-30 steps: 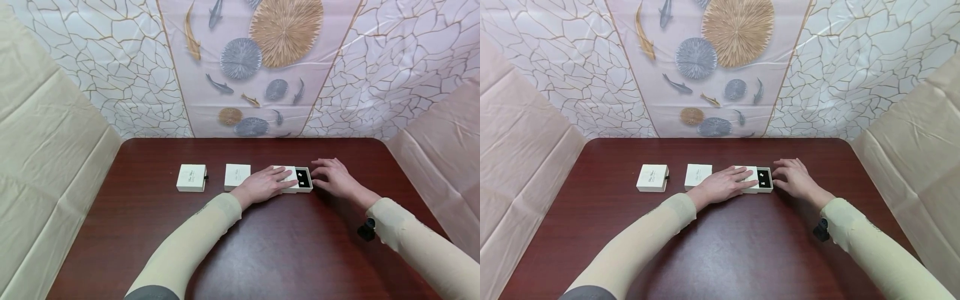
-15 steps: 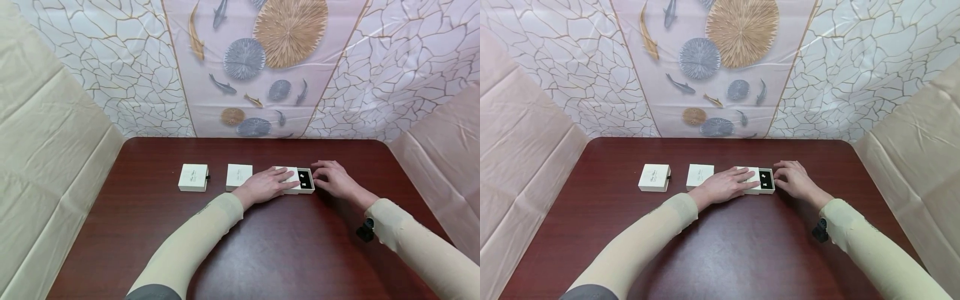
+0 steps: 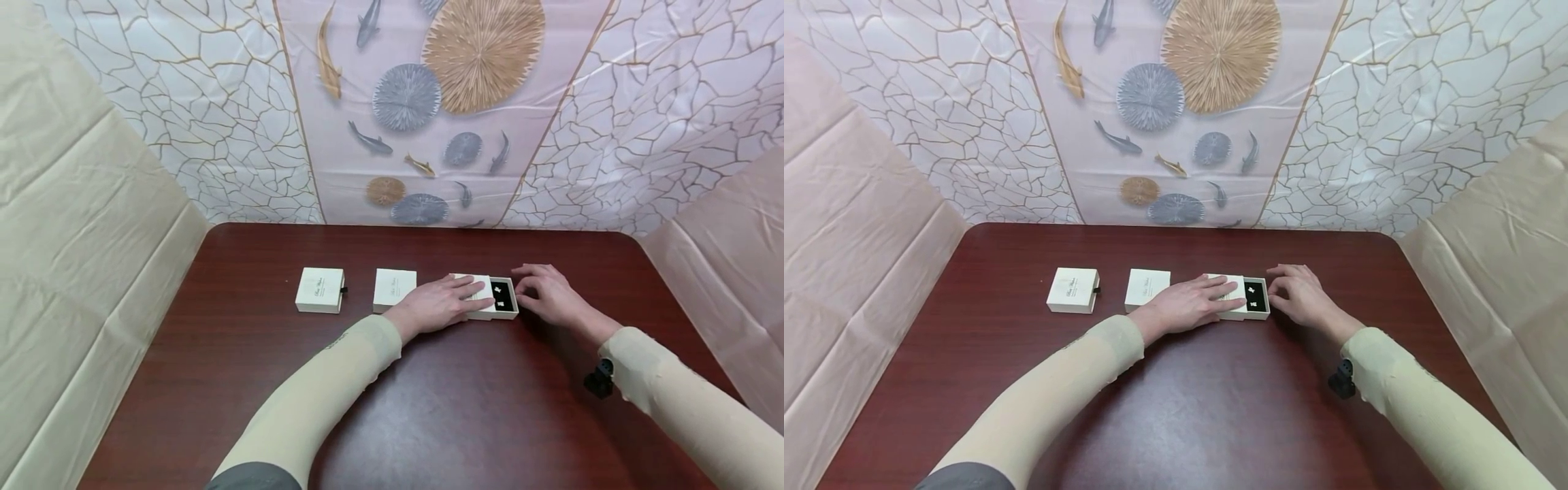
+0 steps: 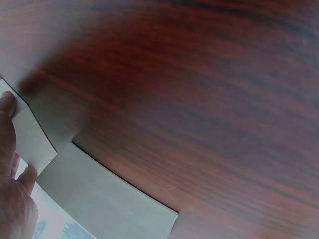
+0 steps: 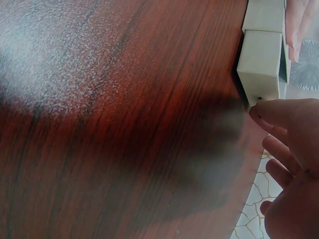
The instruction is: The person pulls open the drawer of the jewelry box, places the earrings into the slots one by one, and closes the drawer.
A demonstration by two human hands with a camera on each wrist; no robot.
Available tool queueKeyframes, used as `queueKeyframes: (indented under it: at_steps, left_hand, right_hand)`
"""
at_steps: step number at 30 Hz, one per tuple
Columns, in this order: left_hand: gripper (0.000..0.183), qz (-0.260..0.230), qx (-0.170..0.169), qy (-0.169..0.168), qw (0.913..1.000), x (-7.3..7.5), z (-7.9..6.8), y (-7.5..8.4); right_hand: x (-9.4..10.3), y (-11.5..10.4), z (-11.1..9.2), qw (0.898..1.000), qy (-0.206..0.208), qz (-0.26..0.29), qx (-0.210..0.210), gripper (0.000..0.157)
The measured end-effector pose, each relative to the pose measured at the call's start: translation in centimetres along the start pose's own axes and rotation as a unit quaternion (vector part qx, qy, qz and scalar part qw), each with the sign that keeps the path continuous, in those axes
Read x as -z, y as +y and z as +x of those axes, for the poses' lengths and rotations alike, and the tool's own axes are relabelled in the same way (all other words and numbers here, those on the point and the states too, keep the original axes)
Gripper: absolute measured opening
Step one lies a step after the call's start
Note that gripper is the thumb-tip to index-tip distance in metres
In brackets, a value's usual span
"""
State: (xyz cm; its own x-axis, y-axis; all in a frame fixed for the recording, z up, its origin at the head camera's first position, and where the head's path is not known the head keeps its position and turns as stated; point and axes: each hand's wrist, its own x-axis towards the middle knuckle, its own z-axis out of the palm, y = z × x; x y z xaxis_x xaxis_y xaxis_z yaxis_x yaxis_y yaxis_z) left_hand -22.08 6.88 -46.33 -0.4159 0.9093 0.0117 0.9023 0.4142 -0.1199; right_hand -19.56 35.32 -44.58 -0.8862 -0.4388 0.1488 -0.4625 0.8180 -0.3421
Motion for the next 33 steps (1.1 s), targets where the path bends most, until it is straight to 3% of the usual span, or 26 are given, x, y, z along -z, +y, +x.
queueKeyframes:
  at_steps: [33]
  left_hand:
    - [0.056, 0.024, -0.011, 0.000, 0.9996, 0.1, 0.0, -0.1]
  right_hand:
    - [-0.7, -1.3, 1.1, 1.000, -0.016, 0.015, 0.003, 0.012]
